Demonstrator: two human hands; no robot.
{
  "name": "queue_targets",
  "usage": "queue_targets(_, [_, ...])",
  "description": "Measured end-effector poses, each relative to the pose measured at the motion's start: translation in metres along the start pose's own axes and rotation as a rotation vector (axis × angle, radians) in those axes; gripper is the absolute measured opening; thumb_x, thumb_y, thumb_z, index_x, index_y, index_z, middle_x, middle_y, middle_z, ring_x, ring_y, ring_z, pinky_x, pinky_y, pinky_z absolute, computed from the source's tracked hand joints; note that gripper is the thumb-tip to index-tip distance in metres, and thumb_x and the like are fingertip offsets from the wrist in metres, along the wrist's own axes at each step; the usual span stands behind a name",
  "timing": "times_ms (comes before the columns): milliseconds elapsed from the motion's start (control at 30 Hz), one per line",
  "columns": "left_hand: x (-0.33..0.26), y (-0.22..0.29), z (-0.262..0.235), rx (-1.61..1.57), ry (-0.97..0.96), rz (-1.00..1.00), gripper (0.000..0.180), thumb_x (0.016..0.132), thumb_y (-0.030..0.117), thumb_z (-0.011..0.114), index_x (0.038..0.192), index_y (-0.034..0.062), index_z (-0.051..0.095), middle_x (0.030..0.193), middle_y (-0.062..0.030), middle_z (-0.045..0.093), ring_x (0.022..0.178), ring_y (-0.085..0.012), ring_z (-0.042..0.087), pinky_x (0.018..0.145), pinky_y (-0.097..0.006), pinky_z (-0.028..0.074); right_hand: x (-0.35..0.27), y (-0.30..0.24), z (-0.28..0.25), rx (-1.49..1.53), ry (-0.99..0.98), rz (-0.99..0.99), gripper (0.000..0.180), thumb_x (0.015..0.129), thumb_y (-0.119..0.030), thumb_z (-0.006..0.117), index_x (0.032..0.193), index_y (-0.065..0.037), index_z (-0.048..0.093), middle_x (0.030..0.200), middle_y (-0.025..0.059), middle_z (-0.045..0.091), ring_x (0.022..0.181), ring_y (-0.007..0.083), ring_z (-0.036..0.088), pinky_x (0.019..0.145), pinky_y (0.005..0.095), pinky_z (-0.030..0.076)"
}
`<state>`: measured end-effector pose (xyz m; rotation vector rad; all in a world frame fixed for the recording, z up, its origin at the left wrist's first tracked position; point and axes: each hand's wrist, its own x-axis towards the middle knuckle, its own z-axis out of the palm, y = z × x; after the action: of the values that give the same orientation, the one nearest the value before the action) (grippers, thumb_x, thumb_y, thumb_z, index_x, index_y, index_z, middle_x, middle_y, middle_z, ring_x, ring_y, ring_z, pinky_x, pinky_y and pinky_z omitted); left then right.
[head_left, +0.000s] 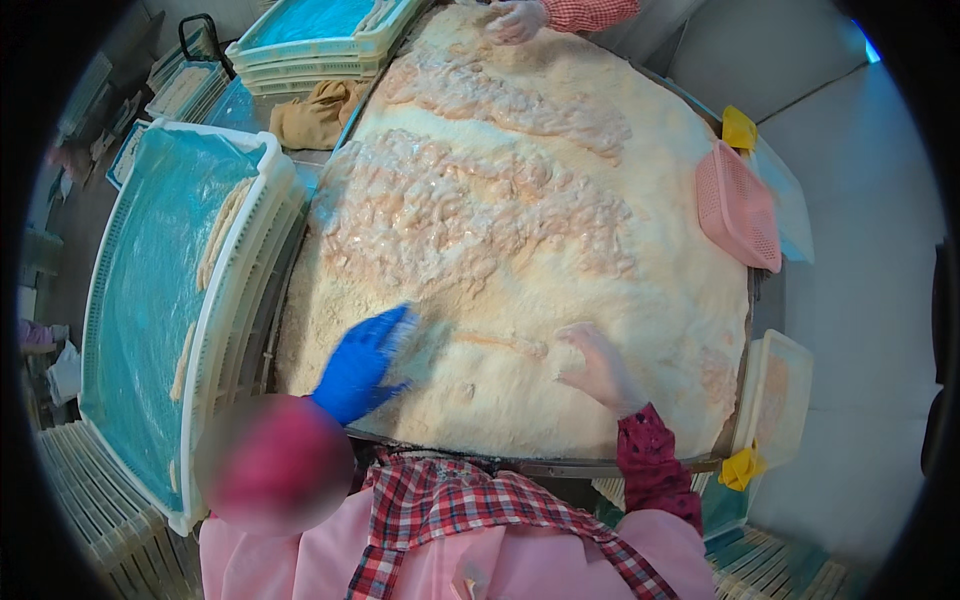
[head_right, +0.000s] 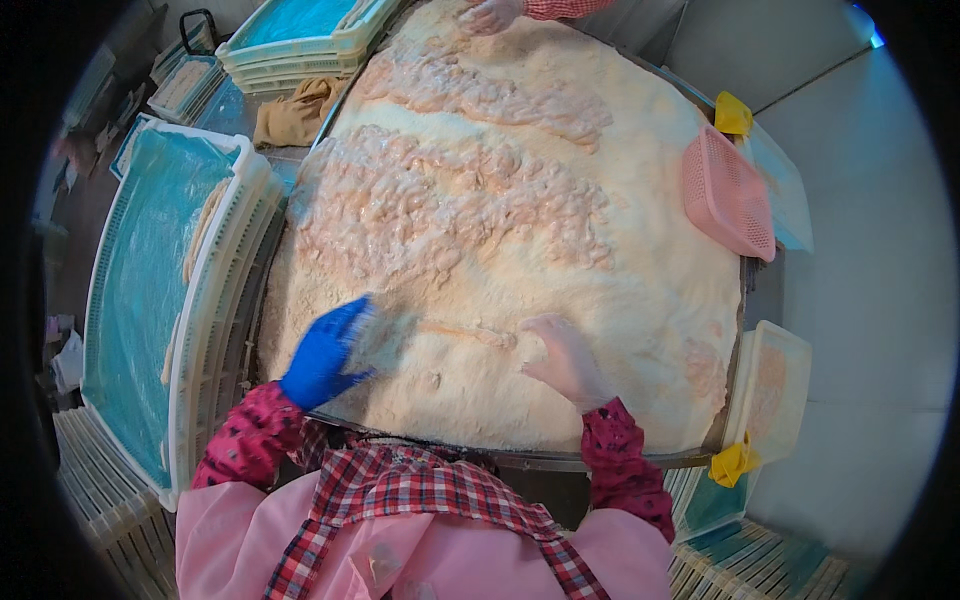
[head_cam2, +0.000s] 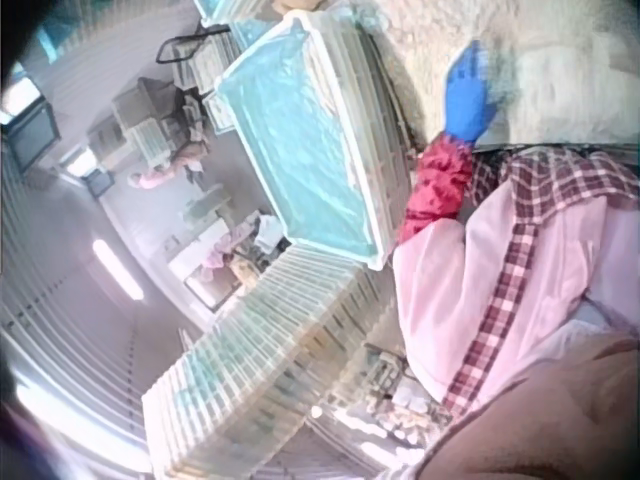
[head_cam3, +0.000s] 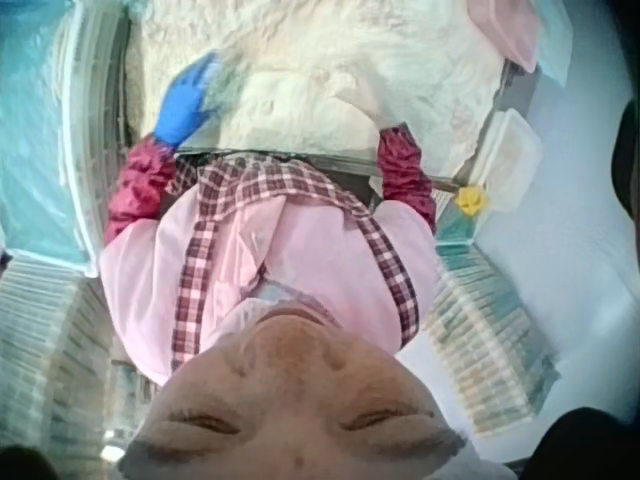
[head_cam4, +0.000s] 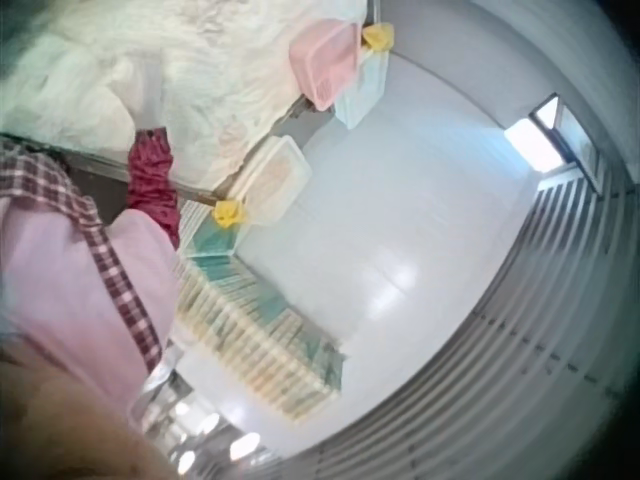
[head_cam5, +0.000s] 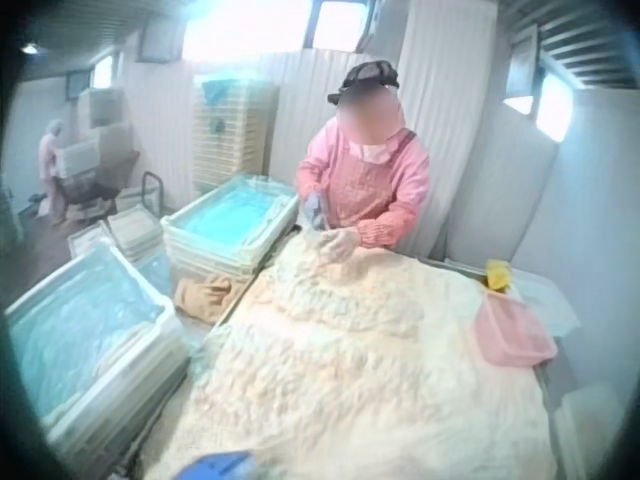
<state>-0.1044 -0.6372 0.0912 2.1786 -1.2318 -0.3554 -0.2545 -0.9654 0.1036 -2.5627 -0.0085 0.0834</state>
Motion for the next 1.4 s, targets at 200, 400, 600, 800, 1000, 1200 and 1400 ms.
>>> queue_targets(200, [0.07, 0.003, 0.092, 0.021, -0.117, 0.292, 0.079, 0.063, 0.017, 0.073, 0.133, 0.0096, 0.039, 0.129, -0.0124, 0.045, 0.115, -0.0323, 0.045, 0.096, -0.042, 0.037, 0.014, -0.011, 0.083, -0.068, 0.277, 0.009, 0.04, 0.068, -0.009, 0.069, 0.107, -0.006, 0.058, 0.114, 0.0121, 0.055, 0.108, 0.0297, 0.05, 0.094, 0.0398, 0.039])
queue_targets(400, [0.055, -0.027, 0.098, 0.099, -0.075, 0.189, 0.05, 0.067, 0.011, 0.066, 0.116, 0.0133, 0.056, 0.103, -0.0083, 0.06, 0.093, -0.0296, 0.056, 0.08, -0.042, 0.045, -0.036, 0.03, 0.091, 0.413, 0.515, 0.461, 0.032, 0.07, 0.001, 0.064, 0.102, -0.003, 0.06, 0.104, 0.0123, 0.061, 0.099, 0.0256, 0.057, 0.086, 0.0331, 0.045])
queue_targets(600, [0.082, 0.008, 0.13, 0.061, -0.006, 0.134, 0.035, 0.078, 0.018, 0.063, 0.112, 0.0091, 0.057, 0.102, -0.0129, 0.061, 0.09, -0.032, 0.058, 0.081, -0.038, 0.045, -0.022, 0.004, 0.088, 0.408, 0.529, 0.281, 0.029, 0.078, -0.002, 0.061, 0.107, -0.003, 0.061, 0.11, 0.0094, 0.061, 0.108, 0.0241, 0.055, 0.092, 0.0336, 0.042])
queue_targets(800, [0.076, 0.039, 0.107, -1.679, -0.051, -0.513, 0.029, 0.088, 0.024, 0.057, 0.11, 0.0048, 0.058, 0.109, -0.0112, 0.06, 0.096, -0.0237, 0.059, 0.086, -0.037, 0.046, 0.009, -0.027, 0.055, 0.065, 0.774, 0.36, 0.036, 0.087, -0.013, 0.045, 0.118, 0.0, 0.053, 0.125, 0.018, 0.051, 0.124, 0.034, 0.039, 0.107, 0.0416, 0.025])
queue_targets(1000, [0.055, 0.077, 0.112, -1.628, 0.061, -0.435, 0.059, 0.097, 0.036, 0.037, 0.142, 0.0045, 0.018, 0.146, -0.0104, 0.022, 0.13, -0.0176, 0.029, 0.105, -0.033, 0.028, 0.043, -0.07, 0.094, 0.017, 0.597, -0.011, 0.058, 0.093, -0.044, 0.027, 0.138, -0.007, 0.034, 0.146, 0.0156, 0.024, 0.135, 0.0336, 0.023, 0.11, 0.0462, 0.009])
queue_targets(1200, [0.067, 0.022, 0.131, -2.107, 0.213, -0.67, 0.046, 0.096, 0.035, 0.039, 0.133, 0.0084, 0.041, 0.107, -0.0078, 0.059, 0.083, -0.0147, 0.055, 0.075, -0.029, 0.047, 0.082, -0.072, 0.055, 0.435, 0.504, -0.282, 0.073, 0.088, -0.039, 0.051, 0.14, 0.002, 0.021, 0.144, 0.0235, 0.024, 0.134, 0.0337, 0.023, 0.109, 0.0422, 0.016])
queue_targets(1400, [0.041, 0.044, -0.002, -1.903, 0.353, -0.444, 0.051, 0.094, 0.039, 0.043, 0.136, 0.011, 0.036, 0.11, -0.0079, 0.056, 0.087, -0.015, 0.054, 0.076, -0.03, 0.047, 0.107, 0.17, -0.006, -0.515, 0.279, 0.493, 0.024, 0.082, -0.02, 0.056, 0.091, 0.002, 0.057, 0.083, 0.0179, 0.058, 0.084, 0.0347, 0.053, 0.075, 0.0416, 0.043])
